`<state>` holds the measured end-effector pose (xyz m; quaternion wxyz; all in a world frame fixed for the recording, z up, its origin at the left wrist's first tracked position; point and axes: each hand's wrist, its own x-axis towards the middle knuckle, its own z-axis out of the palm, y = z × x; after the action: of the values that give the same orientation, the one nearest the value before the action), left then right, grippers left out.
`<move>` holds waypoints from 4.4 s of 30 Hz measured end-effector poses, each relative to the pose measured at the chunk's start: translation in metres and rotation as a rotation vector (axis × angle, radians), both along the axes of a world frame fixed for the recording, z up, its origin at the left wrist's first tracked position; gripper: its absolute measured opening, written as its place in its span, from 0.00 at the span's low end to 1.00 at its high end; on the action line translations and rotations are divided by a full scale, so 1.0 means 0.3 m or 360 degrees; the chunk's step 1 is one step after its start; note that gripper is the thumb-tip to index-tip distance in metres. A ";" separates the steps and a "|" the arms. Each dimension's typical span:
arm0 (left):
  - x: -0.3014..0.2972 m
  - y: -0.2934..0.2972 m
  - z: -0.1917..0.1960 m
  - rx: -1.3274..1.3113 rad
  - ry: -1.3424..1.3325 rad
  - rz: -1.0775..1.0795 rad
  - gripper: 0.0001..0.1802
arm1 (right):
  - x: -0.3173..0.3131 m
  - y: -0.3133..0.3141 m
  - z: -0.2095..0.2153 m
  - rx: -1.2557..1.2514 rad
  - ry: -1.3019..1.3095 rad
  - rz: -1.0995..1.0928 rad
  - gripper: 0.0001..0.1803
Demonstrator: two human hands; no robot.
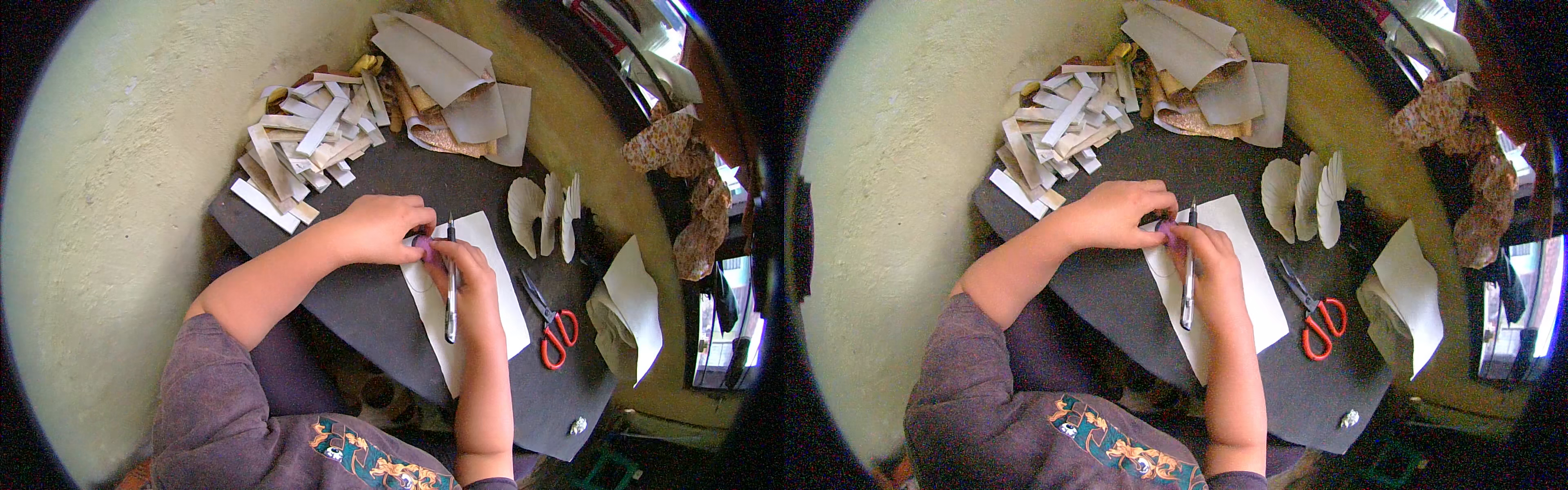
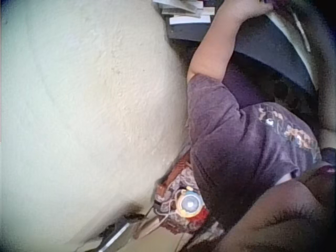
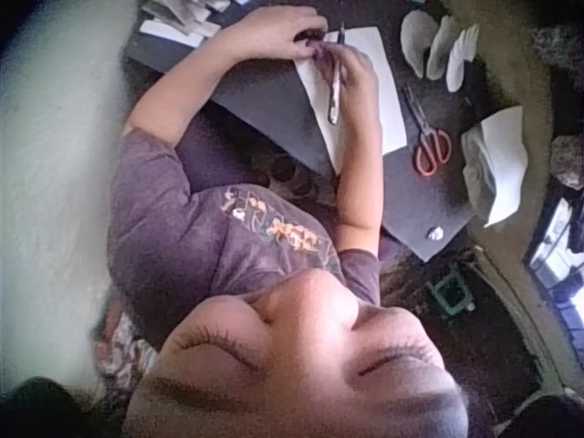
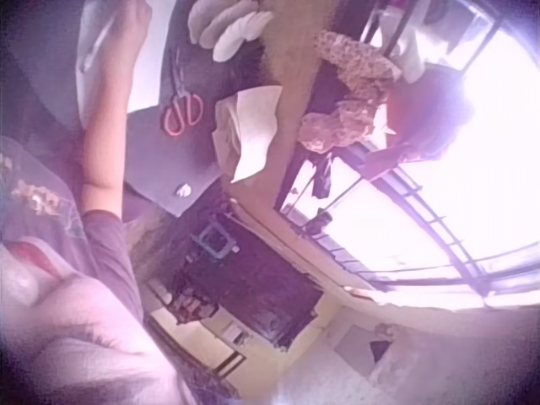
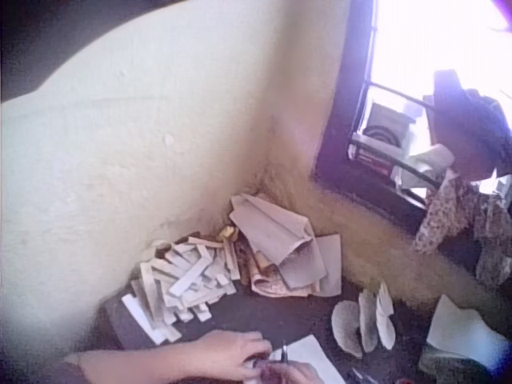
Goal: The person folds and stacks white paper pieces into fan-like shapes, then cleans up paper scraps. They use a pen and a small purple object to draw curved lines on a sheet of white paper.
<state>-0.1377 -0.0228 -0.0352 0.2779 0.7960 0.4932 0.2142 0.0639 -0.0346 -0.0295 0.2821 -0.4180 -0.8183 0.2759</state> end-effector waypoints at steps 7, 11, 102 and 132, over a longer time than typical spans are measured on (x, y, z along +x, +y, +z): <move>0.010 -0.001 0.002 -0.0008 0.0045 -0.0003 0.16 | 0.053 -0.006 0.026 -0.0355 0.0106 -0.0183 0.13; 0.009 -0.003 0.005 -0.0001 0.0034 0.0004 0.16 | 0.051 -0.013 0.037 -0.0340 0.0036 -0.0095 0.12; 0.240 -0.289 -0.084 0.0636 0.1019 0.0131 0.33 | -0.116 0.131 0.205 -0.0243 -0.0679 0.0536 0.09; 0.237 -0.285 -0.076 0.0582 0.1009 0.0122 0.33 | -0.112 0.150 0.185 -0.0283 -0.0599 0.0545 0.06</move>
<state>-0.0664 -0.1082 -0.0579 -0.0441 0.8403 0.5379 0.0517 0.0302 0.0103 0.0261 0.0364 -0.3406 -0.8876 0.3080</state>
